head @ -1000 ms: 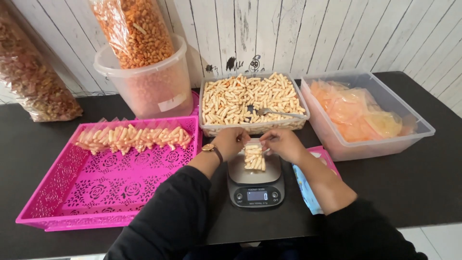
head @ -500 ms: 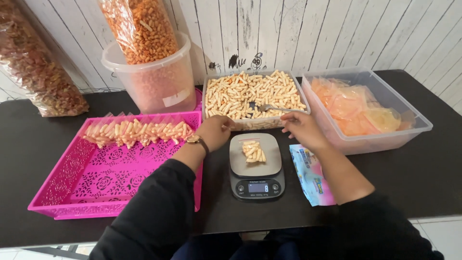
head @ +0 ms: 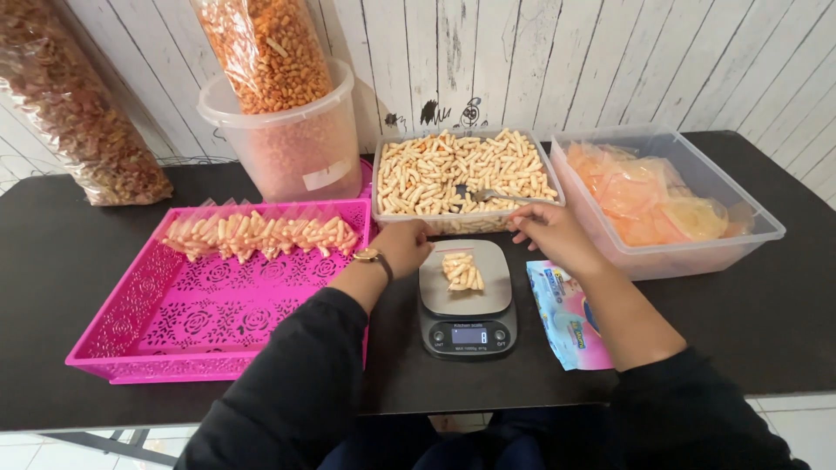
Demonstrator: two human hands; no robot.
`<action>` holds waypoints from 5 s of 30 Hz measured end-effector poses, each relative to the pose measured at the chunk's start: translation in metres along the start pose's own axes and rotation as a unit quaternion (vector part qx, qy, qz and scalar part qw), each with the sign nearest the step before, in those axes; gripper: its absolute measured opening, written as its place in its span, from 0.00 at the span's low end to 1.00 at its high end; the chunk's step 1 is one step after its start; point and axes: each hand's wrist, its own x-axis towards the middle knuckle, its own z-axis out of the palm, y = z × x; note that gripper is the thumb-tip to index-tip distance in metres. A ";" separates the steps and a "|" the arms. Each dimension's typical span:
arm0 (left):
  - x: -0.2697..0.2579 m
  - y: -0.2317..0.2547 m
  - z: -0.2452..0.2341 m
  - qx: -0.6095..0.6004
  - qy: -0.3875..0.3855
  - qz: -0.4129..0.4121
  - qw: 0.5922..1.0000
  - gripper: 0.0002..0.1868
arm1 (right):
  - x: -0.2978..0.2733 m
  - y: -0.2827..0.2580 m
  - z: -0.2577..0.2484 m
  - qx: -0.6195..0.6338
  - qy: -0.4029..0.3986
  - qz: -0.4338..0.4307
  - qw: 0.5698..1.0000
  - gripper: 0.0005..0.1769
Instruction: Filling small plastic bags with snack sticks, weighing them on a digital scale to ensure consistency, and placing them into a storage tray.
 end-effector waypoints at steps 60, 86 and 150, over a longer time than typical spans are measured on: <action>-0.169 -0.317 -0.177 0.268 0.174 -0.334 0.887 0.14 | 0.074 -0.117 0.471 -0.241 -0.385 -0.262 0.851 0.15; -0.164 -0.219 -0.240 0.118 0.243 -0.357 0.894 0.21 | 0.104 -0.097 0.402 -0.210 -0.355 -0.289 0.864 0.22; 0.179 0.289 0.097 0.105 -0.120 0.016 0.987 0.18 | 0.079 0.112 -0.199 -0.424 -0.005 0.164 0.891 0.38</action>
